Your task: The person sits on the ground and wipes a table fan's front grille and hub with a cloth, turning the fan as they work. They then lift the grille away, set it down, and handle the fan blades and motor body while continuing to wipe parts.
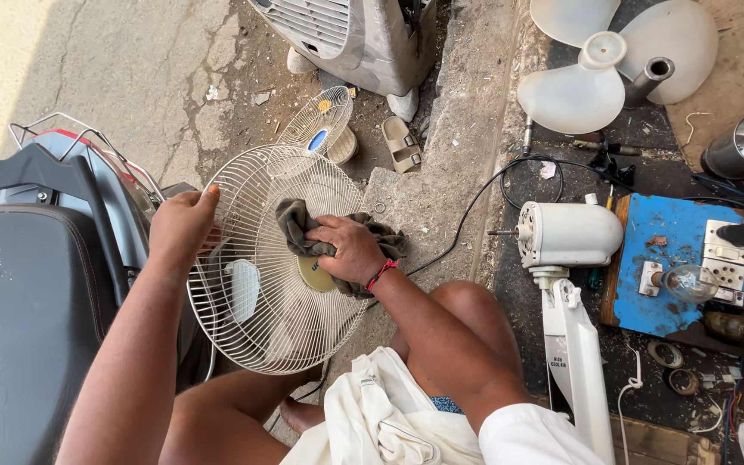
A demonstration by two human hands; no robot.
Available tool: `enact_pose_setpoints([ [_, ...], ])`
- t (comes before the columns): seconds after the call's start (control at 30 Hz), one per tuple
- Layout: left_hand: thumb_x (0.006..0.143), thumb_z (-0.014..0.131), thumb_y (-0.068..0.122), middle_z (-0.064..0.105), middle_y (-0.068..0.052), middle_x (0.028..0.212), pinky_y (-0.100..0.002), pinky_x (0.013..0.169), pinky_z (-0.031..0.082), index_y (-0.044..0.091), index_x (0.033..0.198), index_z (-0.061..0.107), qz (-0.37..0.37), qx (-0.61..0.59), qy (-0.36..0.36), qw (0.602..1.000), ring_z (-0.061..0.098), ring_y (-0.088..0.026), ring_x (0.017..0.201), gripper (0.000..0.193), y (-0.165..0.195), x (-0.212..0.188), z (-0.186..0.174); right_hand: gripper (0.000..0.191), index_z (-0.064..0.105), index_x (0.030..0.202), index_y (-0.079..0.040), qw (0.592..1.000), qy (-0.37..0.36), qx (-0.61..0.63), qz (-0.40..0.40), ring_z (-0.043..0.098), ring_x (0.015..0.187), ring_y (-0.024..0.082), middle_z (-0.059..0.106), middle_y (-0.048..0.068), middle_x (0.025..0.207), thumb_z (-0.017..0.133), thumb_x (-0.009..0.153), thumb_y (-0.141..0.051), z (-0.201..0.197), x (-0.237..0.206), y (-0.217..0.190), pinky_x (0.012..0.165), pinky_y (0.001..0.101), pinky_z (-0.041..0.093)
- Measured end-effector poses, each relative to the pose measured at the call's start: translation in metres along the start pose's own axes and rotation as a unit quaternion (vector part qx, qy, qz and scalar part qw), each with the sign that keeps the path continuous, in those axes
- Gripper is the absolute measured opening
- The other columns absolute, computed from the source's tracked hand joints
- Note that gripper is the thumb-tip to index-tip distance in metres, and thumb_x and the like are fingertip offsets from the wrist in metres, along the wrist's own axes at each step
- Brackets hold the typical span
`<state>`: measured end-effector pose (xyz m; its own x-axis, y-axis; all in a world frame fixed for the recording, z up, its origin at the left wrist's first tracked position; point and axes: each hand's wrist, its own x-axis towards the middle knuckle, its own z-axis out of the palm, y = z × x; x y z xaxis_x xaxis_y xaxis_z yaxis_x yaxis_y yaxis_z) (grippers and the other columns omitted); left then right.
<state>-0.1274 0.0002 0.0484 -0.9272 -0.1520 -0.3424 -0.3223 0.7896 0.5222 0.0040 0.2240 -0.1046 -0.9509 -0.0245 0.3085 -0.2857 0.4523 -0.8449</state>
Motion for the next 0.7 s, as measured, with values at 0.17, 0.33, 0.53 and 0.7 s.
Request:
enact_pose_setpoints([
  [0.17,0.094,0.058,0.020,0.071,-0.008,0.075,-0.033,0.052,0.052,-0.003,0.095,0.072,-0.049,-0.162,-0.009,0.985,0.064,-0.016,0.057,0.027,-0.010,0.014,0.007,0.045,0.077,0.114,-0.016,0.999,-0.012,0.033,0.008,0.069,0.116,0.031,0.067,0.013,0.134,0.073,0.069,-0.014,-0.003,0.002,0.002,0.100,0.0387,0.056],
  [0.33,0.102,0.068,0.038,0.059,-0.004,0.064,-0.030,0.047,0.039,0.001,0.082,0.068,0.020,-0.152,0.024,0.988,0.049,-0.012,0.051,0.042,-0.011,-0.010,0.016,0.046,0.075,0.115,-0.012,0.993,-0.012,0.097,0.067,0.073,0.108,0.028,0.073,0.010,0.122,0.070,0.069,-0.011,-0.017,0.009,0.012,0.095,0.0371,0.060],
  [0.53,0.106,0.062,0.039,0.055,0.001,0.061,-0.026,0.044,0.035,0.007,0.082,0.063,0.088,-0.245,-0.014,0.965,0.047,-0.007,0.048,0.040,-0.020,-0.049,-0.002,0.047,0.067,0.124,-0.001,0.964,0.123,0.235,0.014,0.068,0.116,0.023,0.064,0.012,0.131,0.070,0.077,0.000,-0.073,0.020,0.037,0.101,0.0362,0.060],
  [0.7,0.107,0.061,0.039,0.053,0.002,0.061,-0.024,0.040,0.034,0.010,0.080,0.057,0.109,-0.311,0.019,0.944,0.048,-0.007,0.047,0.040,-0.051,-0.071,0.000,0.047,0.067,0.128,0.000,0.921,0.165,0.352,-0.028,0.067,0.116,0.017,0.066,0.008,0.125,0.070,0.082,0.006,-0.110,0.012,0.032,0.105,0.0337,0.053],
])
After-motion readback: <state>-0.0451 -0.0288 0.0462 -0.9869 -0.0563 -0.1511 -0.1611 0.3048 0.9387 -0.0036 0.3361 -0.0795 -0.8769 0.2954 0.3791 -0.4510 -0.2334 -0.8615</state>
